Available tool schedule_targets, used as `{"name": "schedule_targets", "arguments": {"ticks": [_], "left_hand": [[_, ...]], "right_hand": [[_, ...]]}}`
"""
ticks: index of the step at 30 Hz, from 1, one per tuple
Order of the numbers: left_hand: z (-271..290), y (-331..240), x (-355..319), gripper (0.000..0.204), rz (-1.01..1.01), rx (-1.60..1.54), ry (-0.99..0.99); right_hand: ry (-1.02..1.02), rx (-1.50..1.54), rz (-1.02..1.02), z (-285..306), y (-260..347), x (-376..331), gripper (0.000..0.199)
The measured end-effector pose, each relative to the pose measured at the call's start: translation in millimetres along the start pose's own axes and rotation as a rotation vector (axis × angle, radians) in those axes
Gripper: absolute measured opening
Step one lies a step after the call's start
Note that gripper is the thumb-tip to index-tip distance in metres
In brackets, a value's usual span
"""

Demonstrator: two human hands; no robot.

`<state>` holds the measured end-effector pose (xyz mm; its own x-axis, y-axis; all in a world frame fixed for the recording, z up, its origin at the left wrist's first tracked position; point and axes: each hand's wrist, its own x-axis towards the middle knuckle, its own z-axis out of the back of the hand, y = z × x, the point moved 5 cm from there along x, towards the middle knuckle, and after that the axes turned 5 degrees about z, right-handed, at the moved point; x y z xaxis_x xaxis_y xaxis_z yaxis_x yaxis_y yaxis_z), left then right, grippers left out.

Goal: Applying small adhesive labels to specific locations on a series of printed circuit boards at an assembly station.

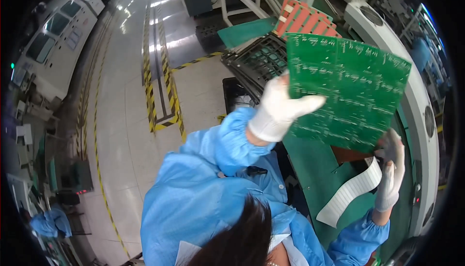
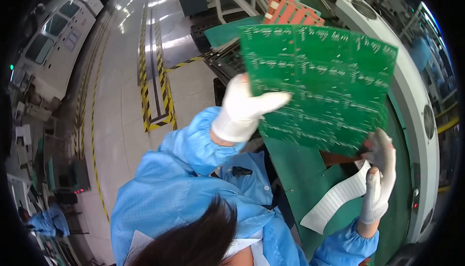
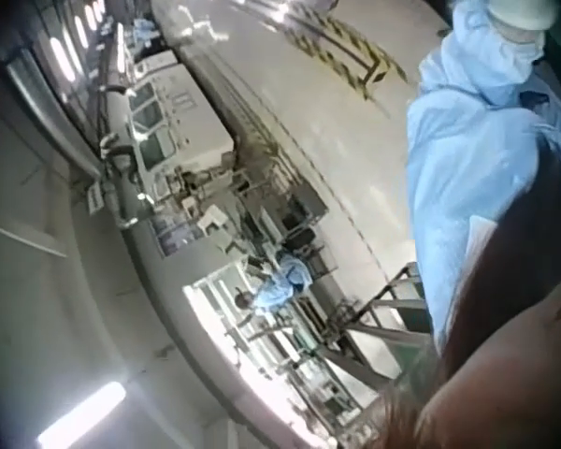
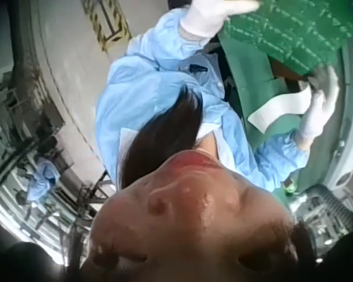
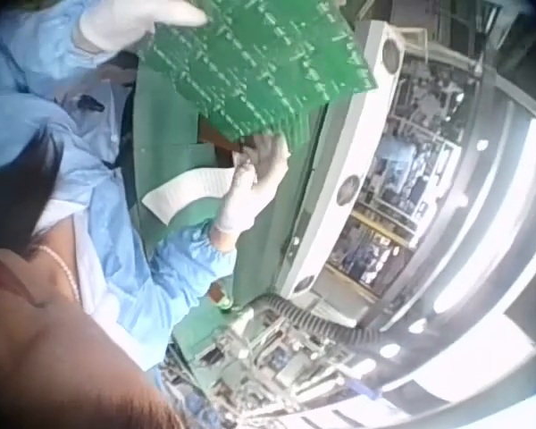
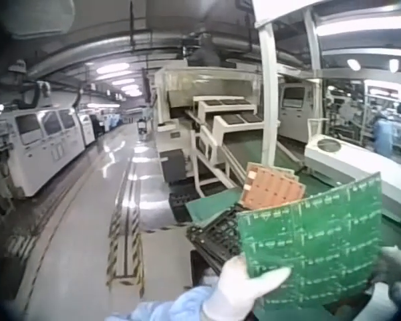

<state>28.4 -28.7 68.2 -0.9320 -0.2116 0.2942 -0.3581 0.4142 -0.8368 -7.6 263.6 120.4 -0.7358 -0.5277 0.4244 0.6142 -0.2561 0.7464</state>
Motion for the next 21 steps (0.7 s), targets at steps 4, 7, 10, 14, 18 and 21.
{"name": "schedule_targets", "arguments": {"ticks": [4,7,10,14,18,21], "left_hand": [[-23.3,26.6,-2.8,0.038,0.18,-0.521,0.067],[-20.9,53.0,6.4,0.037,0.25,-0.684,0.108],[5.4,125.9,0.9,0.037,0.274,-0.389,0.164],[37.7,110.0,-42.2,0.021,0.334,0.374,-0.033],[50.3,132.7,-43.0,0.015,0.296,0.364,-0.02],[62.2,147.5,-48.2,0.016,0.331,0.385,-0.012]], "right_hand": [[-0.071,0.3,-0.154,-14.2,-11.4,11.7,0.048],[0.0,-0.825,0.619,-4.3,33.8,40.4,0.033],[0.051,-0.497,-0.008,45.5,42.2,107.4,0.03],[0.21,-0.906,-0.225,-24.4,123.6,193.7,0.029],[0.506,-0.84,0.206,-1.5,35.5,225.6,0.042],[0.783,-1.041,0.244,-15.7,17.1,226.7,0.043]]}}
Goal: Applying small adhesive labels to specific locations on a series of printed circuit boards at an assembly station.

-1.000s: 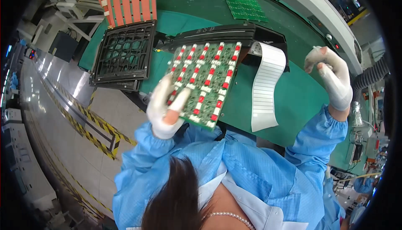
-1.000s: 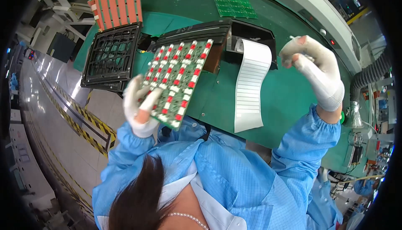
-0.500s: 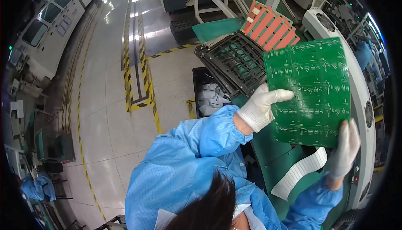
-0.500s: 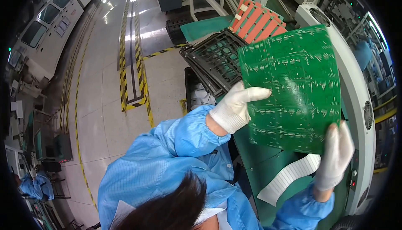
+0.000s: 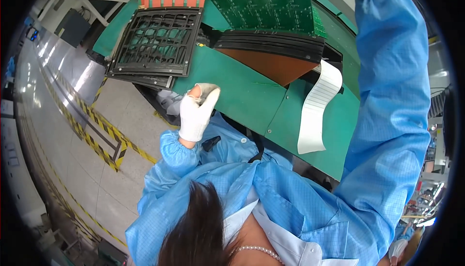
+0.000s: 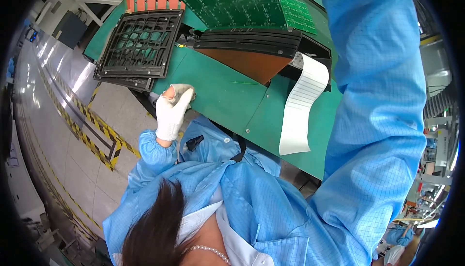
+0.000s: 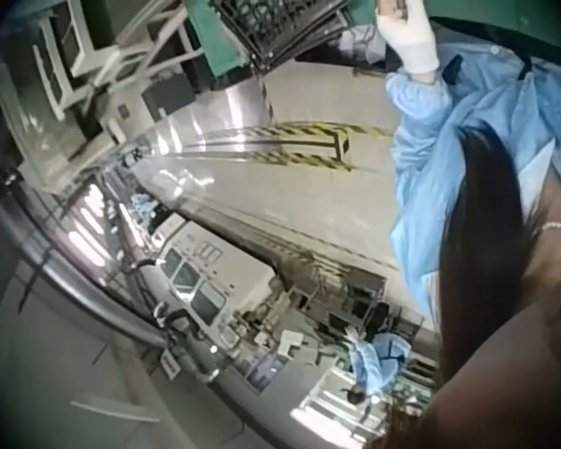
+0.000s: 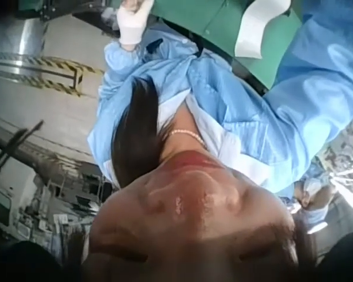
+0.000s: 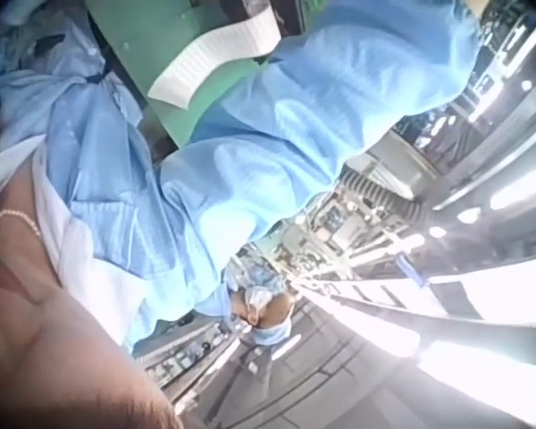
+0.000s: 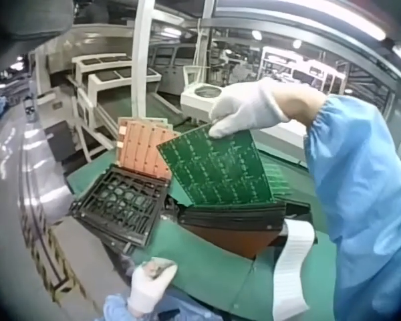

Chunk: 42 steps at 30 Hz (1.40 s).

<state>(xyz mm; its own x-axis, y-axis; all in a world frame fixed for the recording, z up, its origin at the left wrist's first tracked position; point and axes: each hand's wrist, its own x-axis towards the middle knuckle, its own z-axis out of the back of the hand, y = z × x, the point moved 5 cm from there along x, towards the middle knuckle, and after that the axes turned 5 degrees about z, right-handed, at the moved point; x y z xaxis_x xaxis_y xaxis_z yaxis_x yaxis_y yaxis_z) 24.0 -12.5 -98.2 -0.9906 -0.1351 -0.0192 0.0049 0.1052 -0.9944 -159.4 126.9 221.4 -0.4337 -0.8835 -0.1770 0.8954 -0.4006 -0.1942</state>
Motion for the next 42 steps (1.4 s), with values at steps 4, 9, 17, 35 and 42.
{"name": "schedule_targets", "arguments": {"ticks": [4,9,17,35,42], "left_hand": [[4.3,6.5,-3.6,0.017,-0.009,0.046,0.003],[3.6,6.0,-4.2,0.015,-0.006,0.094,0.002],[5.9,5.7,-1.1,0.016,-0.013,0.094,0.006],[11.1,6.2,-12.3,0.015,0.04,0.052,-0.047],[-8.2,-4.7,-45.6,0.014,0.181,-0.01,0.021]], "right_hand": [[0.044,0.119,-0.002,-26.5,-11.4,7.4,0.041],[0.071,0.127,-0.081,-31.3,-22.4,4.0,0.04],[0.137,0.18,-0.164,-26.1,-26.3,3.3,0.041],[-0.079,0.113,0.156,-38.2,66.5,0.3,0.033],[-0.179,0.004,0.119,-61.8,192.1,-93.7,0.014]]}}
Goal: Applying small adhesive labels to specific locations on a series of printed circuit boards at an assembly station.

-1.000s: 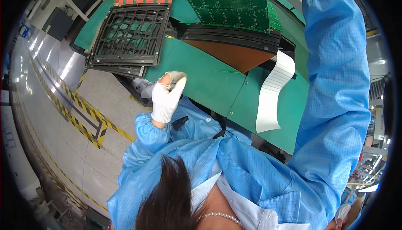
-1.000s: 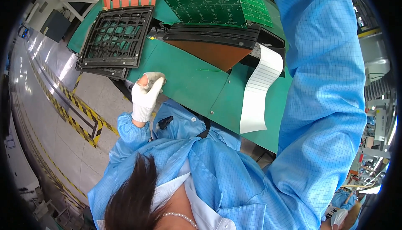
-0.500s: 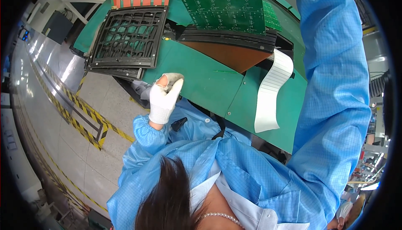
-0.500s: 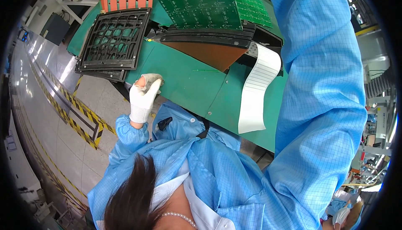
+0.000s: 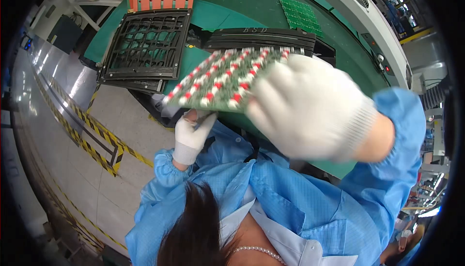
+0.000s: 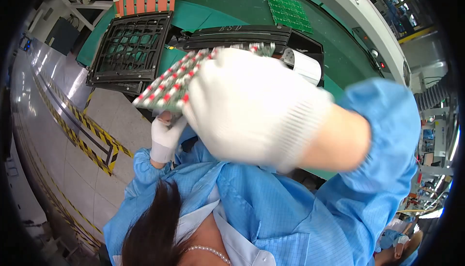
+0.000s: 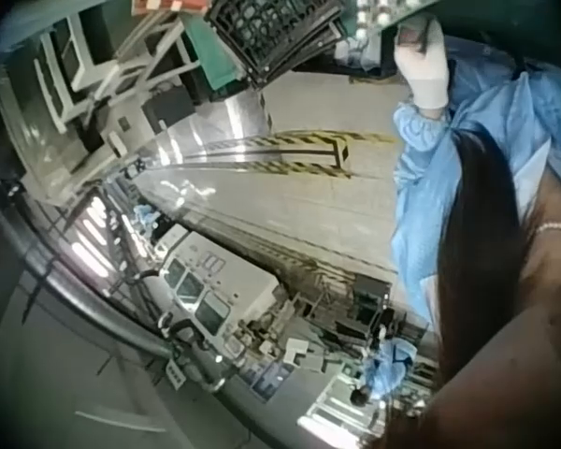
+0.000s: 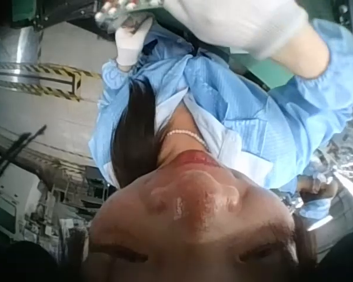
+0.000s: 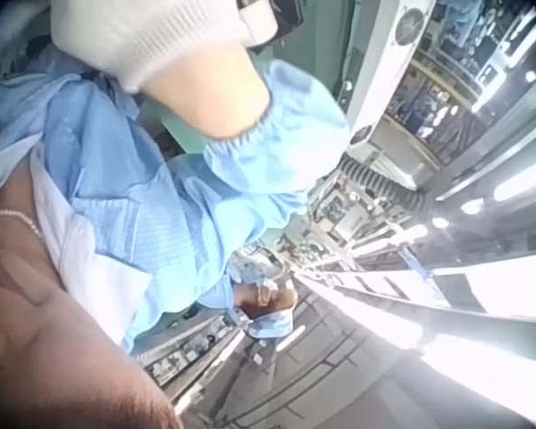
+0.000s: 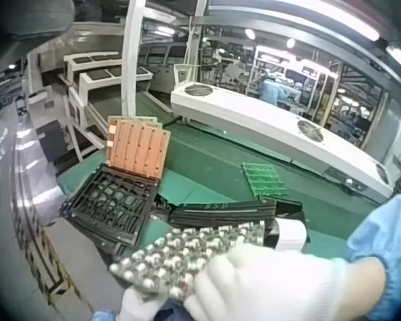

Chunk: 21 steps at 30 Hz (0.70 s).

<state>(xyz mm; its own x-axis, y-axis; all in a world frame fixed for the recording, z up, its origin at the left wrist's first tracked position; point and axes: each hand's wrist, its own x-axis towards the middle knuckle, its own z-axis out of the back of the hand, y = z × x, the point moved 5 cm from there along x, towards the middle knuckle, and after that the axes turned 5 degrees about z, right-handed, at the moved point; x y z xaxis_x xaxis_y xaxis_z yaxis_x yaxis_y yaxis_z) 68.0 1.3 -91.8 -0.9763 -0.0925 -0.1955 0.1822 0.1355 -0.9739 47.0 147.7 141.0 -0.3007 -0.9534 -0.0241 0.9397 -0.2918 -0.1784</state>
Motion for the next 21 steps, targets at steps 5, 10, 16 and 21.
{"name": "schedule_targets", "arguments": {"ticks": [5,10,16,21], "left_hand": [[-16.4,-33.0,12.8,0.038,-0.086,-0.309,0.263],[-58.5,-92.1,-3.5,0.054,-0.034,-1.147,0.786],[-83.7,-119.1,17.3,0.049,0.121,-0.875,0.577],[-101.6,-147.0,116.9,0.023,0.273,-0.807,0.601]], "right_hand": [[-0.281,0.186,-0.305,50.1,-48.6,-45.7,0.02],[-0.573,0.985,-0.576,8.4,-101.5,-78.0,0.029],[-0.507,0.775,-0.681,-37.5,-96.6,-137.0,0.035],[-1.136,1.149,-1.017,-71.3,-120.1,-247.1,0.067]]}}
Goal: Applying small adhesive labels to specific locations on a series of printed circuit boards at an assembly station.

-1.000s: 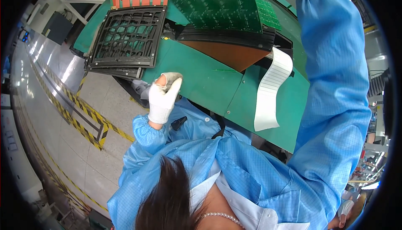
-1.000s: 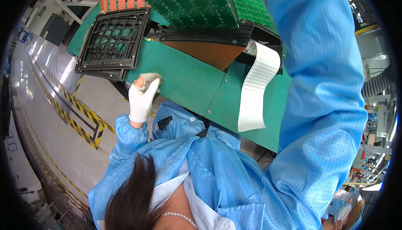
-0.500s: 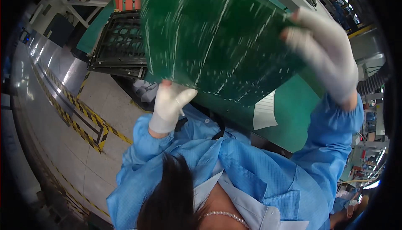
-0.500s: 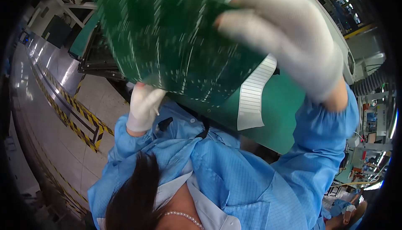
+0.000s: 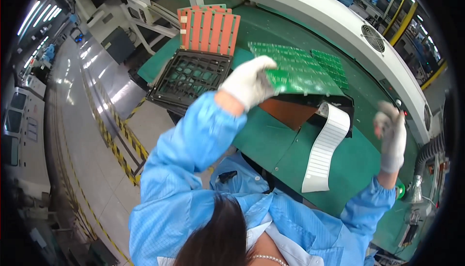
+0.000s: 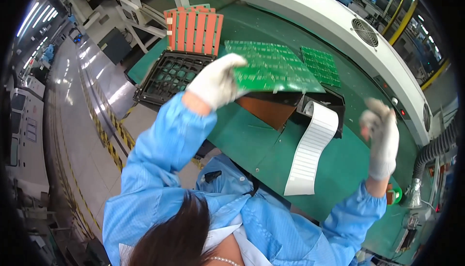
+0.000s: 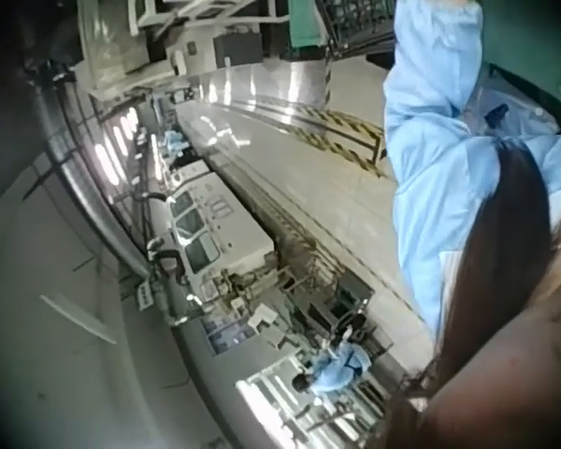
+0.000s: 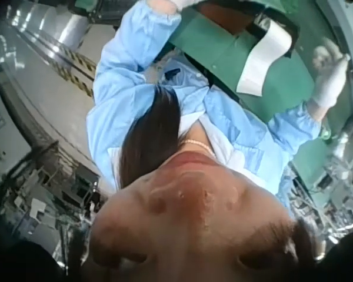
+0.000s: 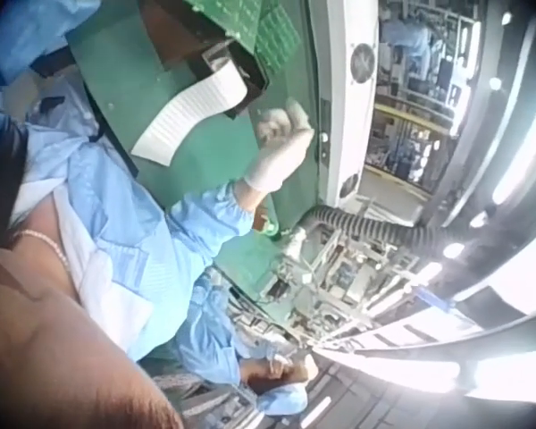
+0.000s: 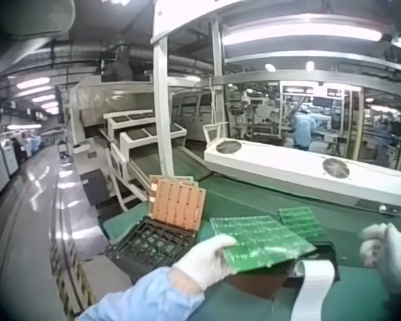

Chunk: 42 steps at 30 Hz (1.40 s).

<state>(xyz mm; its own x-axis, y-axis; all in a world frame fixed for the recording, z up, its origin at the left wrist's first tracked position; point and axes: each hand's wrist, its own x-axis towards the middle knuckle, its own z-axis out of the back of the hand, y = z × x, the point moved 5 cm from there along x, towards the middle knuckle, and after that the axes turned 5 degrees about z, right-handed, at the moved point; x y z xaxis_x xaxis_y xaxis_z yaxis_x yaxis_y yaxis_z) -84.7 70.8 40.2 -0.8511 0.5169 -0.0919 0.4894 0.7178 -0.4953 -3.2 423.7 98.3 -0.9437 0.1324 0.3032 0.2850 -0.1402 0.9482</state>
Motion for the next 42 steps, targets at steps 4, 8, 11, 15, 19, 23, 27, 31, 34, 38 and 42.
{"name": "schedule_targets", "arguments": {"ticks": [4,8,11,15,19,23,27,31,34,38,42], "left_hand": [[43.7,-33.2,137.6,0.023,0.101,-0.084,0.055],[144.0,-106.1,259.1,0.019,-0.177,0.961,-0.178],[191.7,-167.8,297.7,0.018,-0.134,0.368,-0.284],[158.6,-97.7,314.0,0.046,-0.103,0.045,-0.51],[159.6,-142.8,261.0,0.058,-0.182,0.287,-0.881],[82.4,-106.0,221.5,0.061,-0.16,0.506,-0.735],[-77.7,-6.3,61.6,0.034,-0.8,1.512,-0.25],[-99.6,101.7,-41.5,0.026,-0.776,2.104,0.772],[-71.1,169.4,-40.0,0.036,-0.677,2.325,0.739],[-40.8,208.3,-11.4,0.045,-0.501,2.394,0.65],[-44.0,229.9,-6.3,0.048,-0.447,2.351,0.758]], "right_hand": [[-0.057,0.023,-0.061,66.5,-35.4,-40.1,0.06],[-0.099,-0.024,-0.084,89.8,-48.4,-70.4,0.047],[-0.198,-0.054,-0.244,116.4,-72.5,-78.9,0.043],[-0.275,-0.177,-0.327,128.6,-89.3,-82.9,0.037],[0.034,-0.372,-0.272,118.1,-126.1,5.2,0.035],[0.157,-0.697,-0.162,112.5,-205.9,115.6,0.046],[0.203,-0.906,-0.382,95.2,-281.8,195.0,0.054],[0.188,-0.968,-0.536,70.1,-292.4,240.9,0.061],[0.239,-1.042,-0.485,41.5,-274.4,243.8,0.068],[0.255,-0.863,-0.515,44.9,-285.9,246.9,0.079],[-0.011,0.14,-0.604,60.8,-310.4,237.1,0.044]]}}
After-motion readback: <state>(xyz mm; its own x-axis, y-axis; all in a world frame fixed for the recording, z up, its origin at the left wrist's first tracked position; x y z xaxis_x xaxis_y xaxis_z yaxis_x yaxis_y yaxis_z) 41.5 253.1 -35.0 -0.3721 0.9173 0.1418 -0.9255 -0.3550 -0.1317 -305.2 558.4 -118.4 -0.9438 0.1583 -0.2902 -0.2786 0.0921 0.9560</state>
